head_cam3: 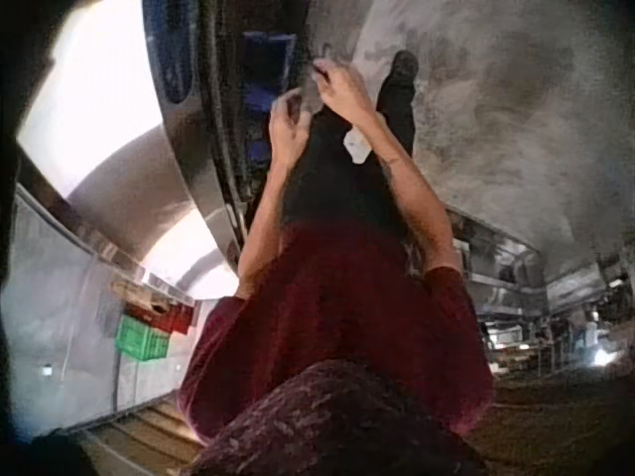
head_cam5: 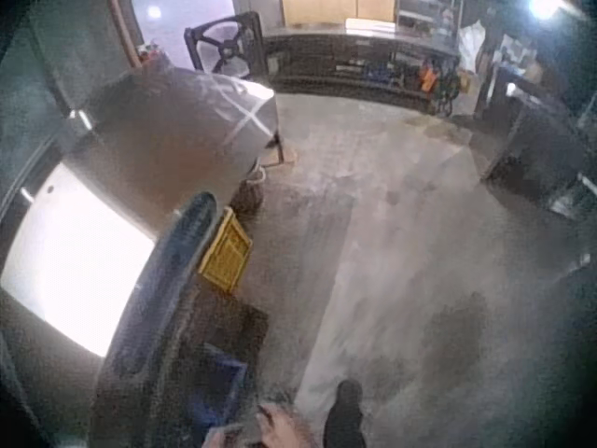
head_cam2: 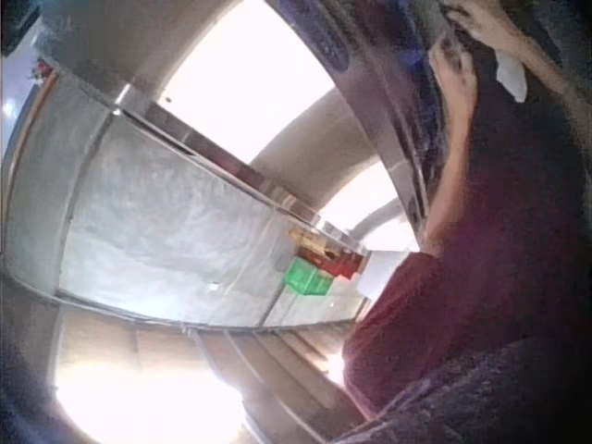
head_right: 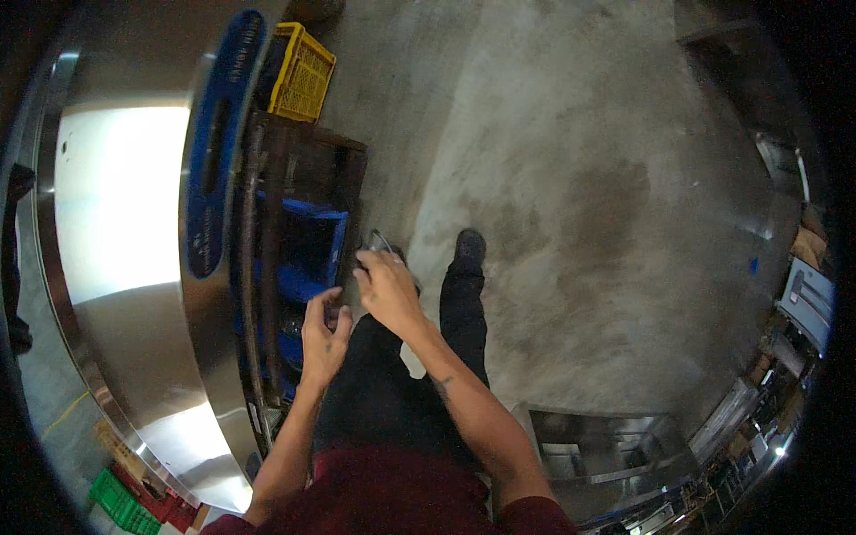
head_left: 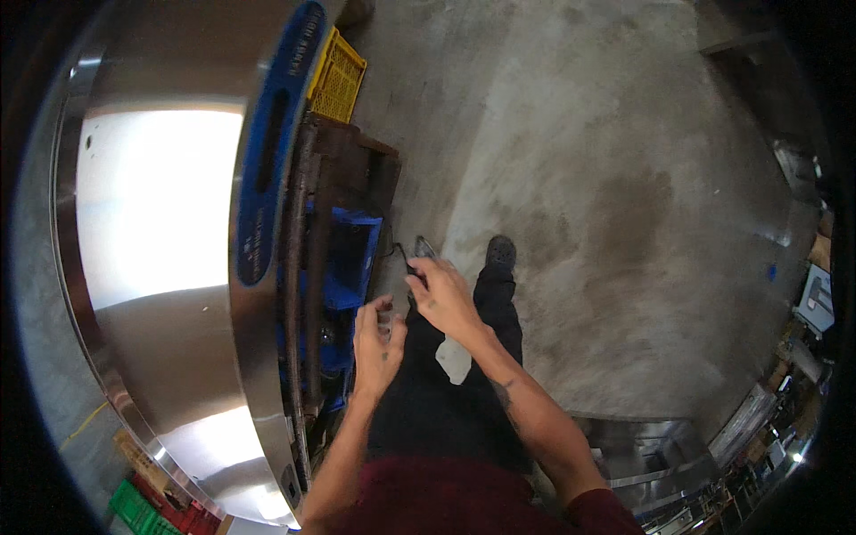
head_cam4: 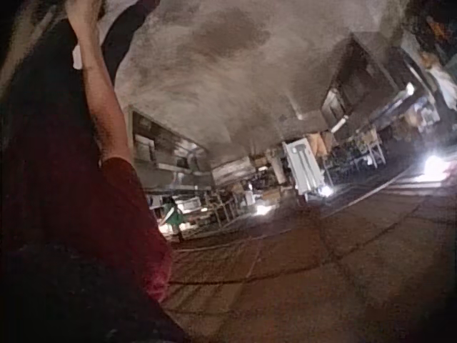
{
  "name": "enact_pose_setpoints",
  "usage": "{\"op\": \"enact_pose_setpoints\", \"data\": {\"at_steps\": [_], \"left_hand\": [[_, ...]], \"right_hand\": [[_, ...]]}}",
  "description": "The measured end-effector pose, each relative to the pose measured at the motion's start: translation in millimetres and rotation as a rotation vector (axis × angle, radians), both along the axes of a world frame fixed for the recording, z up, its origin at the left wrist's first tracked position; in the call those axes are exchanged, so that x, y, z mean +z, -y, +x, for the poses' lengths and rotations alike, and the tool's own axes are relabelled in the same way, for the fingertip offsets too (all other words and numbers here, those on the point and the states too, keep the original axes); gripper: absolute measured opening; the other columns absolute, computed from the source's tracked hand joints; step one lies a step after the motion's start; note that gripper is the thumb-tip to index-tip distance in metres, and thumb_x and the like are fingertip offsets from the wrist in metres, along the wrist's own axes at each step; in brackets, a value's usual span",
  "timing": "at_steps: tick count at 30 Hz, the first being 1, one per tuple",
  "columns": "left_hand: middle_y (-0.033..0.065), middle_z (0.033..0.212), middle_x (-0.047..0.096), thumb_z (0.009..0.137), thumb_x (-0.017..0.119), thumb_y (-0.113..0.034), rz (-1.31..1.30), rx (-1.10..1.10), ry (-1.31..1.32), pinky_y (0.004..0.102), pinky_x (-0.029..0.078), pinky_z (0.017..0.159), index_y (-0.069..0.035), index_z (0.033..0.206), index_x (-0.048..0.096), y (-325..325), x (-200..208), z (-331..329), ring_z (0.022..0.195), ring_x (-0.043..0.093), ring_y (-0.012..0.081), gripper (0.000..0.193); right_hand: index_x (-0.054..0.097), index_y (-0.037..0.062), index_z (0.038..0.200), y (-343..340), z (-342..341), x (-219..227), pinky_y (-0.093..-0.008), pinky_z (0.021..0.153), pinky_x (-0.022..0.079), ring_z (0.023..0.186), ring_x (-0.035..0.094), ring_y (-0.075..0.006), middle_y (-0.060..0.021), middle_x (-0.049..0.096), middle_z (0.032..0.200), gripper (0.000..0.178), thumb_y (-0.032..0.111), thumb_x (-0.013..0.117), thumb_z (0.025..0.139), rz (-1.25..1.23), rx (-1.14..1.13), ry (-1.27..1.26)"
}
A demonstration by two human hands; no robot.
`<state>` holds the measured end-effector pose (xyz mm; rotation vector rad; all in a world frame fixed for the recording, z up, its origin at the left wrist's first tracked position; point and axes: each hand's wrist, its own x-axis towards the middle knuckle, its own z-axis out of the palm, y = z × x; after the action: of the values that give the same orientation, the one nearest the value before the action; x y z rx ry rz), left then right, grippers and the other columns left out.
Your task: The person applies a substance from a small jar onto a large stainless steel panel using a small stick. They move along the panel, applying the substance to various spots and edges.
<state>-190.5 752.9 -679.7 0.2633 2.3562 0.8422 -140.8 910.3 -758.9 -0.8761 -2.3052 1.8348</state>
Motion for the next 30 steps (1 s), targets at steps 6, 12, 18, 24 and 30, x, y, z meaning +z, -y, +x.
{"op": "enact_pose_setpoints", "data": {"at_steps": [6, 12, 18, 24, 30], "left_hand": [[0.0307, 0.130, 0.067, 0.108, 0.070, -0.020, -0.418, -0.197, -0.115, 0.0572, 0.050, 0.107, 0.006, 0.140, 0.064, 72.8, -114.8, 97.2, 0.121, 0.062, 0.0505, 0.042], [0.0357, 0.133, 0.065, 0.109, 0.070, -0.030, -0.633, -0.010, 0.057, 0.0622, 0.047, 0.110, 0.005, 0.141, 0.062, 180.8, -122.4, 188.5, 0.123, 0.059, 0.0568, 0.049], [0.0342, 0.135, 0.066, 0.111, 0.066, -0.028, -0.503, 0.048, 0.112, 0.0613, 0.048, 0.112, 0.006, 0.142, 0.061, 157.0, -102.9, 195.3, 0.126, 0.060, 0.0531, 0.046], [0.0337, 0.137, 0.066, 0.111, 0.066, -0.028, -0.487, 0.132, 0.129, 0.0602, 0.050, 0.113, 0.005, 0.142, 0.061, 182.4, -121.1, 195.5, 0.128, 0.061, 0.0539, 0.046], [0.0347, 0.138, 0.066, 0.111, 0.065, -0.026, -0.453, 0.179, 0.158, 0.0603, 0.051, 0.113, 0.005, 0.143, 0.061, 187.9, -122.3, 196.1, 0.129, 0.061, 0.0554, 0.045]], "right_hand": [[0.075, -0.0020, 0.129, 3.4, -74.0, -94.0, -0.0529, 0.100, 0.058, 0.115, 0.069, -0.0462, -0.0250, 0.074, 0.119, 0.030, 0.006, 0.077, 0.101, 0.100, -0.017, -0.251], [0.077, -0.0025, 0.124, 69.9, -134.9, -118.5, -0.0528, 0.101, 0.058, 0.114, 0.068, -0.0463, -0.0228, 0.072, 0.125, 0.031, -0.001, 0.079, 0.093, 0.130, 0.001, -0.340], [0.073, -0.0018, 0.129, 84.1, -166.2, -161.1, -0.0520, 0.104, 0.056, 0.119, 0.065, -0.0464, -0.0239, 0.071, 0.124, 0.041, 0.001, 0.076, 0.088, -0.216, -0.018, -0.442], [0.068, 0.0037, 0.137, 71.7, -182.3, -113.7, -0.0492, 0.107, 0.054, 0.120, 0.066, -0.0353, -0.0154, 0.073, 0.127, 0.029, 0.014, 0.062, 0.110, -0.680, -0.101, -0.357], [0.065, 0.0079, 0.141, 70.1, -184.2, -102.1, -0.0477, 0.117, 0.047, 0.129, 0.064, -0.0288, -0.0110, 0.073, 0.135, 0.037, 0.033, 0.042, 0.125, -0.820, -0.072, -0.330]]}}
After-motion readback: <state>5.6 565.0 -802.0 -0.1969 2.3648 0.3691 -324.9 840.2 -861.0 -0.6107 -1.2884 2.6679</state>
